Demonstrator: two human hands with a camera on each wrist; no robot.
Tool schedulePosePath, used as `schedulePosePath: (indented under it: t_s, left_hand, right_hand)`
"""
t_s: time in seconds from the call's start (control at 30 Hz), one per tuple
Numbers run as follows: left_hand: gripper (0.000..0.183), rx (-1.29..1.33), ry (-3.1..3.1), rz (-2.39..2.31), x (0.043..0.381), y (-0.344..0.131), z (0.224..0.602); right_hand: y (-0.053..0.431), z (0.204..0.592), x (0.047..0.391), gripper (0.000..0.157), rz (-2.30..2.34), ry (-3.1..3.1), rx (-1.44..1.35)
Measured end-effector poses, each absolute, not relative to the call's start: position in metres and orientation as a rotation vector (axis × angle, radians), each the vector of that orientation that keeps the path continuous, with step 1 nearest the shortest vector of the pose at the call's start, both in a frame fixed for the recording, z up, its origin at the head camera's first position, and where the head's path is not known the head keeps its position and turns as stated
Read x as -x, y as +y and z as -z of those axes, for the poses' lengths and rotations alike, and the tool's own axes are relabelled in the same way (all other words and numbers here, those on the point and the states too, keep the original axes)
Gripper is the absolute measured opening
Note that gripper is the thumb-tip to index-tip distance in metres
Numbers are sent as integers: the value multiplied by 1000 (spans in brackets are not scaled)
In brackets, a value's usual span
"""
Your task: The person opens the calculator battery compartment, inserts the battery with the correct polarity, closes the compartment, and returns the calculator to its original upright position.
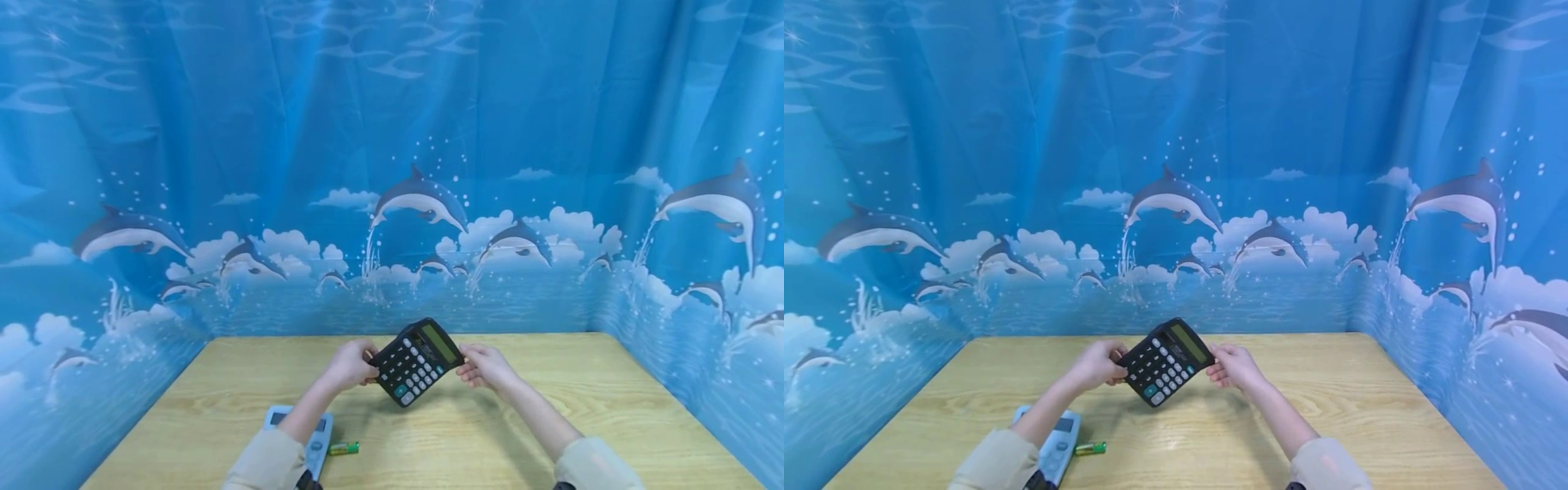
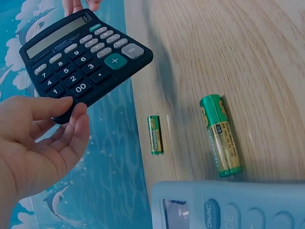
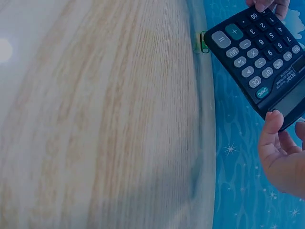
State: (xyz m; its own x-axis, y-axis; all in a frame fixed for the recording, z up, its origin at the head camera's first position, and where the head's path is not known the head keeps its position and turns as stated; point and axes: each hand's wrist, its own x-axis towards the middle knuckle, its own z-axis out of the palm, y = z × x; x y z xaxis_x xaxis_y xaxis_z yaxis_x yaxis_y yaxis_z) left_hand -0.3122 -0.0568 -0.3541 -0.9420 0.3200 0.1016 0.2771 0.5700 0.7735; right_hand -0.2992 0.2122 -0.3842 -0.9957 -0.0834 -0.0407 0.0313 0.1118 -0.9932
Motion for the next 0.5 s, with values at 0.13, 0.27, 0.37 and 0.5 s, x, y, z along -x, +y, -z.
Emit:
schedulePosePath:
  t_s: [0.13,0.27,0.37,0.5]
  left_hand:
    - [19,-528,2742,-1335,311,-56,353]
    - [19,-516,2742,-1330,310,-56,353]
    - [18,-506,2742,-1325,309,-55,352]
    - [18,-526,2764,-1308,309,-53,353]
  right_hand:
    - [214,384,299,33,2050,2252,52]
    - [216,385,300,35,2045,2230,74]
    - [217,386,300,39,2052,2216,66]
    - [219,387,301,43,2062,2174,57]
